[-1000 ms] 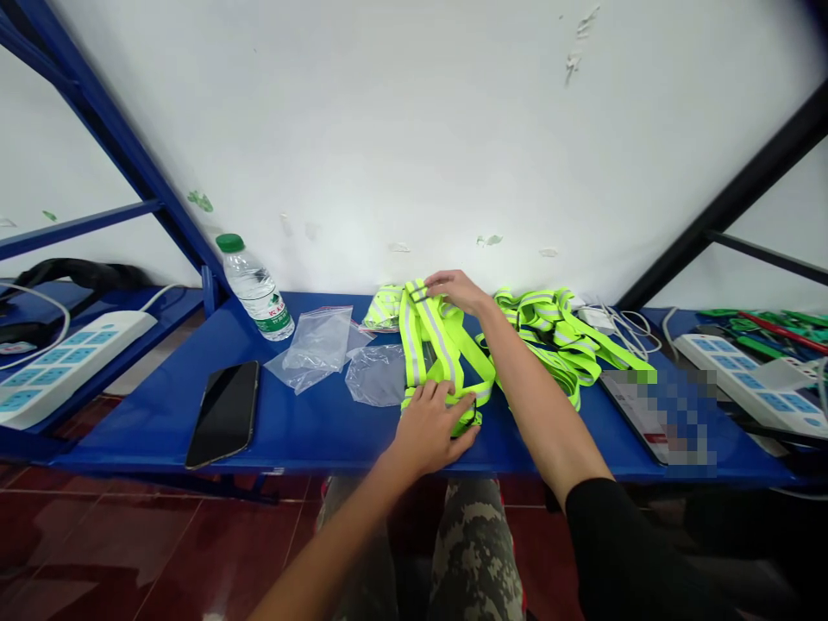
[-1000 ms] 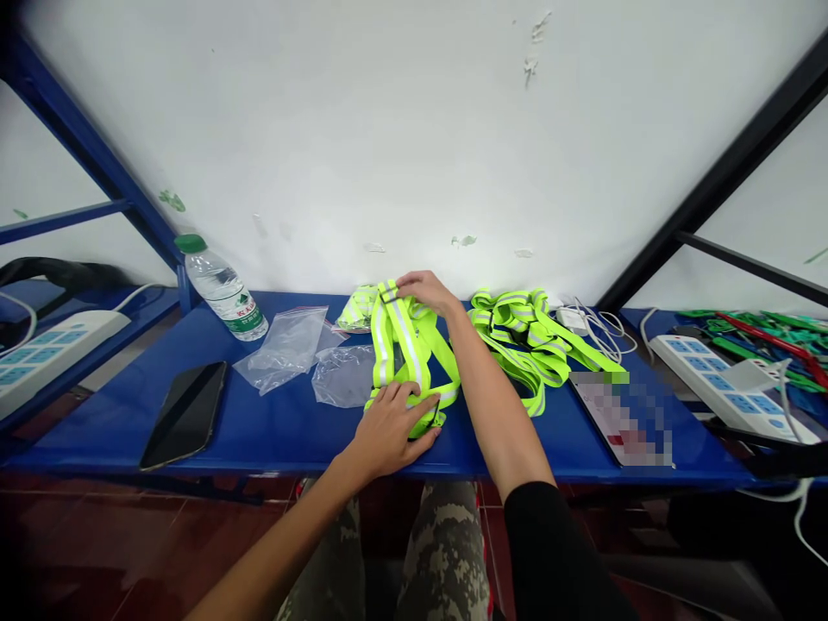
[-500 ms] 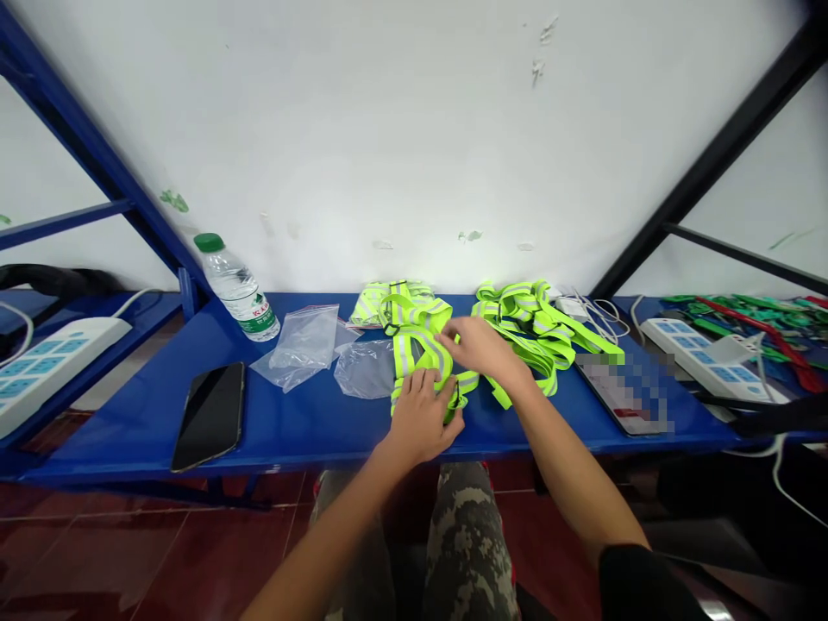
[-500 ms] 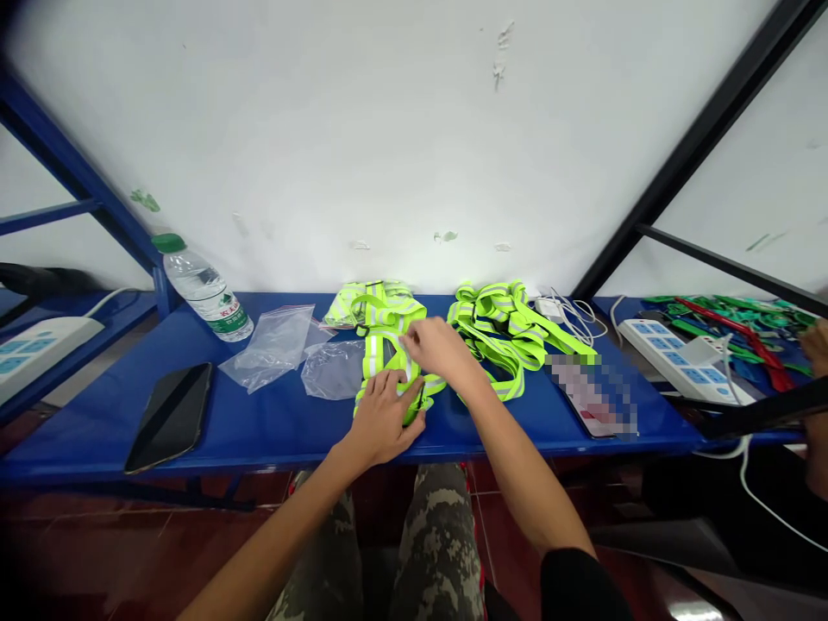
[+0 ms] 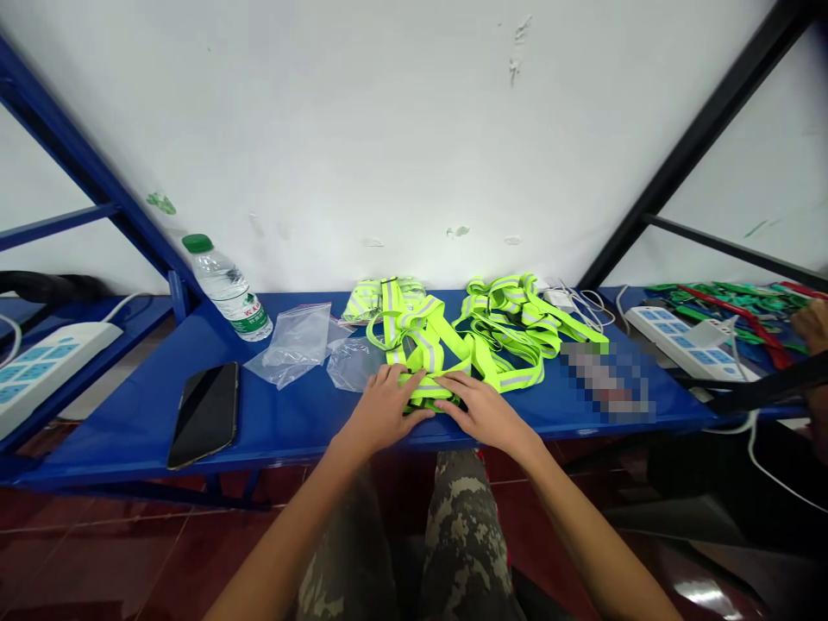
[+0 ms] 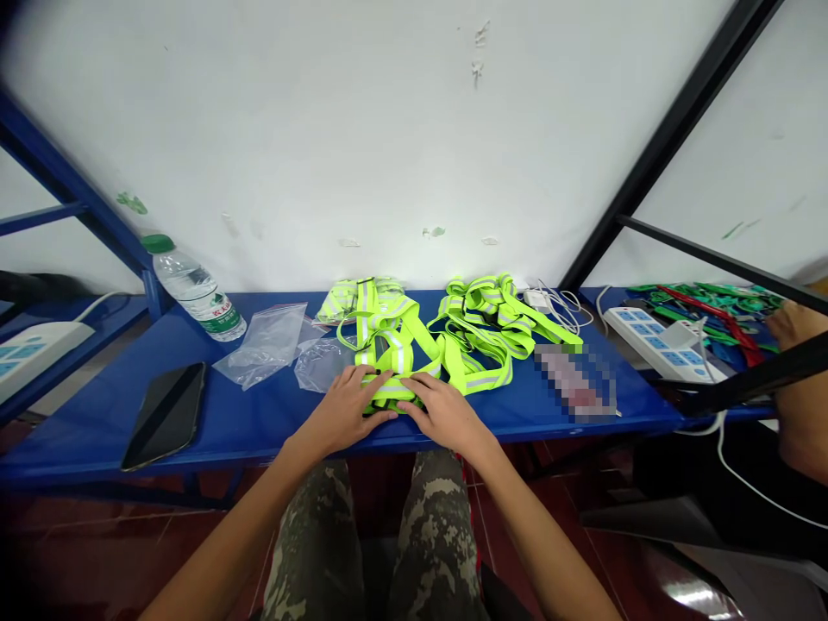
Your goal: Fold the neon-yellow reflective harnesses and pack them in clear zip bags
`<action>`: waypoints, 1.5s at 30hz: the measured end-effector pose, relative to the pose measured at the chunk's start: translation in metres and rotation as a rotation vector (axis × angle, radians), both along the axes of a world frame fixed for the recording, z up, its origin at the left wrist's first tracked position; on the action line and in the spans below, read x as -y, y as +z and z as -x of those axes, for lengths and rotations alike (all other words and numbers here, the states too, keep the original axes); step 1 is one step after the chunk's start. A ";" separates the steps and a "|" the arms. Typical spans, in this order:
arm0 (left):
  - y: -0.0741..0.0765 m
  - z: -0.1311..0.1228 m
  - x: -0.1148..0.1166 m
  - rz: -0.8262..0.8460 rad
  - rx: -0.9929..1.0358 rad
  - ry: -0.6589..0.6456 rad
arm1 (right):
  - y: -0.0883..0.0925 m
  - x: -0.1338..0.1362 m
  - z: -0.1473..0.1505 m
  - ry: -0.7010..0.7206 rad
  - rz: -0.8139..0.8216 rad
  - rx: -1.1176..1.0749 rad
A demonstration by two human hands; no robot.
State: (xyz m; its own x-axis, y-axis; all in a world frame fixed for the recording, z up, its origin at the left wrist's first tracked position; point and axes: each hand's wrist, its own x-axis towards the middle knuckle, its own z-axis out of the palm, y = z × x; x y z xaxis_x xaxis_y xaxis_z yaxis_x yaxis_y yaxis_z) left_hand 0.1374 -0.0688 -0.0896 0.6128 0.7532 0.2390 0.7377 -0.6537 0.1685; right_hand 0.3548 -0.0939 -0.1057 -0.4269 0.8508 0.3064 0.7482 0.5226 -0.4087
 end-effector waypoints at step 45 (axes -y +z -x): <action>0.005 -0.003 -0.016 0.005 0.269 -0.051 | -0.003 -0.019 0.021 -0.056 -0.397 0.492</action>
